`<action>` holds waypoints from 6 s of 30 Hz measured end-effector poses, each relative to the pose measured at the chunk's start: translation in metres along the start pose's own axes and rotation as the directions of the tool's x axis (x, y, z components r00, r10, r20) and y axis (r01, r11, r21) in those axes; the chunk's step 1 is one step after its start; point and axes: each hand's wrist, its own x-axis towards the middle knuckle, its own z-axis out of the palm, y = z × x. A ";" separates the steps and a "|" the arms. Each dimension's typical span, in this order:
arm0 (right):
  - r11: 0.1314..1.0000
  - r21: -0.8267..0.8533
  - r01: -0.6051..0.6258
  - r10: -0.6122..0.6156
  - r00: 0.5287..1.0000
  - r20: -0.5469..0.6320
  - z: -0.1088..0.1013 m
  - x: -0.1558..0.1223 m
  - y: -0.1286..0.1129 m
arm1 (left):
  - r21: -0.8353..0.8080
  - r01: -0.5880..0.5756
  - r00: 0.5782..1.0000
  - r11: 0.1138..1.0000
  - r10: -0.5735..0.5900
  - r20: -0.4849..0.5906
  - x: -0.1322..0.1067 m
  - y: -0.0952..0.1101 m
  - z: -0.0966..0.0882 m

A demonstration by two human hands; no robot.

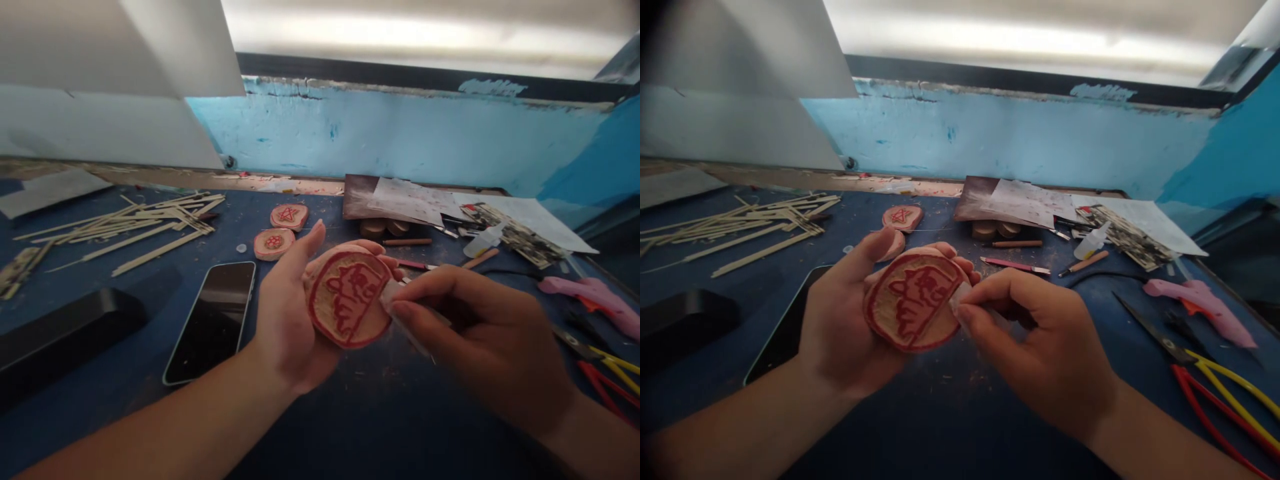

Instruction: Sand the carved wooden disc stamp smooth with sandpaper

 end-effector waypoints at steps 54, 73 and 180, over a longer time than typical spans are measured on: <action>0.998 0.056 -0.006 -0.001 0.993 0.118 0.007 -0.004 0.009 | 0.139 -0.197 0.972 0.971 0.212 -0.106 0.008 -0.017 -0.004; 0.914 -0.240 0.326 -0.316 0.945 0.078 0.000 -0.006 0.007 | 0.144 -0.212 0.975 0.967 0.219 -0.035 0.008 -0.007 0.000; 0.981 -0.166 0.105 -0.101 0.994 0.034 -0.006 0.008 0.026 | 0.096 -0.021 0.999 0.995 0.025 -0.042 0.004 -0.016 -0.001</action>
